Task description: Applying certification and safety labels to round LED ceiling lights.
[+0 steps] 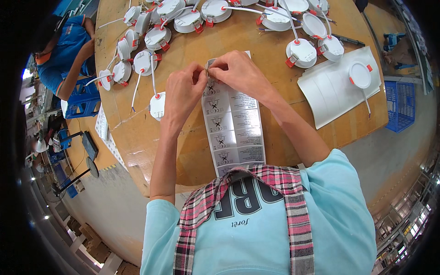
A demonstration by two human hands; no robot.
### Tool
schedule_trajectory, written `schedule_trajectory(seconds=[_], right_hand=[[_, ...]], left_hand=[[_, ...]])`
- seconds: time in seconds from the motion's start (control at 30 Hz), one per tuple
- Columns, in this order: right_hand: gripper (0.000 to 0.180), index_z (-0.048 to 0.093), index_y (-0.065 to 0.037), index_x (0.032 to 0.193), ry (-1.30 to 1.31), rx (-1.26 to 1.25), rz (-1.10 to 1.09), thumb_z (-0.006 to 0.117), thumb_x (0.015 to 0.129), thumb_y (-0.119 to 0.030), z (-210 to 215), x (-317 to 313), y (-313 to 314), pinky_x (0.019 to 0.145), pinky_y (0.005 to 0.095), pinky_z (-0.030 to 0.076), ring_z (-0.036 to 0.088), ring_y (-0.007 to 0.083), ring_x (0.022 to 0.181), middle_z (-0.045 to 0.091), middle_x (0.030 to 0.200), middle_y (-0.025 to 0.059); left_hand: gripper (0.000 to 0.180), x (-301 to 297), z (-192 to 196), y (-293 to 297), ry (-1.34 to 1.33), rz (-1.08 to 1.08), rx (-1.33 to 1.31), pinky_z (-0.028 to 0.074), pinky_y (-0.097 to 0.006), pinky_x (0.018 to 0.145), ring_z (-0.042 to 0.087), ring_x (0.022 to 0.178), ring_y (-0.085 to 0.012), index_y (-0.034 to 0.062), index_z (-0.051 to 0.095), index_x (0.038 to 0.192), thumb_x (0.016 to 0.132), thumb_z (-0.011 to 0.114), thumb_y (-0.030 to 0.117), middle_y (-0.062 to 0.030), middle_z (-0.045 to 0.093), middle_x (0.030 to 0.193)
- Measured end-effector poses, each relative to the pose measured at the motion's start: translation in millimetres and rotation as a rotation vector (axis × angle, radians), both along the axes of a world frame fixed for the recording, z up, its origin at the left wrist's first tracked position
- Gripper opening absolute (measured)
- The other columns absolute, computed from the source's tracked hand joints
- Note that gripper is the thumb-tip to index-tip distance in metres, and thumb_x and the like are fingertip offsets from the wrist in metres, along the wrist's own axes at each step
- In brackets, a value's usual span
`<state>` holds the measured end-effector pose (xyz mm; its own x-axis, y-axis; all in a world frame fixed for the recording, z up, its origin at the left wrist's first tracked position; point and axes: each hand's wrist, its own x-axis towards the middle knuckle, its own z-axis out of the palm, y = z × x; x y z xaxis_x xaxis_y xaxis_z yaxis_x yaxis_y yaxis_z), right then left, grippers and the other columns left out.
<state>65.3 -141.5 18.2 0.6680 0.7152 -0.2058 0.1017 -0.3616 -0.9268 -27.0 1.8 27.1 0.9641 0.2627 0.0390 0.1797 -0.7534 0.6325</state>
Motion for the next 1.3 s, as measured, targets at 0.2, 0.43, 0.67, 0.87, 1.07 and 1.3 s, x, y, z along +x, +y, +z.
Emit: schedule_trajectory(seconds=[0.2, 0.43, 0.67, 0.87, 1.07, 1.3], right_hand=[[0.025, 0.068, 0.006, 0.09, -0.036, 0.029, -0.025, 0.057, 0.082, -0.015, -2, -3, 1, 0.056, 0.0311, 0.045, 0.054, 0.0141, 0.057, 0.063, 0.066, 0.0115], [0.026, 0.069, 0.006, 0.092, 0.006, 0.072, -0.039, 0.059, 0.083, -0.016, -1, -1, 1, 0.058, 0.0299, 0.047, 0.058, 0.0133, 0.059, 0.066, 0.069, 0.0111], [0.028, 0.069, 0.008, 0.094, -0.036, 0.085, -0.1, 0.061, 0.083, -0.017, 0, -7, 3, 0.065, 0.0315, 0.05, 0.063, 0.0182, 0.066, 0.069, 0.077, 0.0159], [0.027, 0.068, 0.008, 0.096, -0.128, 0.003, -0.098, 0.059, 0.083, -0.014, 4, -8, 3, 0.07, 0.0329, 0.052, 0.066, 0.0233, 0.071, 0.07, 0.081, 0.0186], [0.027, 0.069, 0.007, 0.097, -0.052, 0.028, -0.107, 0.059, 0.083, -0.015, -1, -4, 2, 0.069, 0.033, 0.051, 0.066, 0.0231, 0.07, 0.069, 0.08, 0.018], [0.023, 0.07, 0.005, 0.093, -0.007, 0.099, -0.11, 0.062, 0.083, -0.014, -3, -6, 3, 0.066, 0.0315, 0.05, 0.065, 0.0208, 0.067, 0.069, 0.077, 0.0142]], left_hand=[[0.015, -1, -1, 2, -0.002, 0.017, -0.038, 0.049, -0.032, 0.057, 0.064, 0.056, -0.0203, -0.0041, 0.065, 0.084, 0.085, 0.059, 0.01, -0.0149, 0.066, 0.066], [0.017, -1, 0, 7, 0.006, 0.12, -0.244, 0.05, -0.038, 0.06, 0.065, 0.06, -0.0294, -0.0012, 0.065, 0.082, 0.084, 0.06, 0.015, -0.0168, 0.065, 0.067], [0.016, -1, 3, 0, 0.019, 0.048, -0.074, 0.049, -0.042, 0.06, 0.064, 0.063, -0.0326, -0.0001, 0.062, 0.082, 0.086, 0.058, 0.014, -0.0168, 0.065, 0.069], [0.014, 1, 2, -6, -0.011, 0.025, 0.08, 0.049, -0.04, 0.06, 0.064, 0.063, -0.0297, 0.0004, 0.063, 0.084, 0.086, 0.058, 0.013, -0.0162, 0.065, 0.07], [0.015, 1, -3, 4, 0.046, 0.096, -0.253, 0.05, -0.028, 0.06, 0.064, 0.059, -0.0161, -0.0029, 0.065, 0.088, 0.088, 0.059, 0.011, -0.0091, 0.066, 0.066], [0.017, 0, -14, 16, 0.073, 0.111, -0.7, 0.052, -0.023, 0.063, 0.064, 0.067, -0.0104, -0.0067, 0.064, 0.088, 0.09, 0.059, 0.009, -0.0078, 0.067, 0.075]])
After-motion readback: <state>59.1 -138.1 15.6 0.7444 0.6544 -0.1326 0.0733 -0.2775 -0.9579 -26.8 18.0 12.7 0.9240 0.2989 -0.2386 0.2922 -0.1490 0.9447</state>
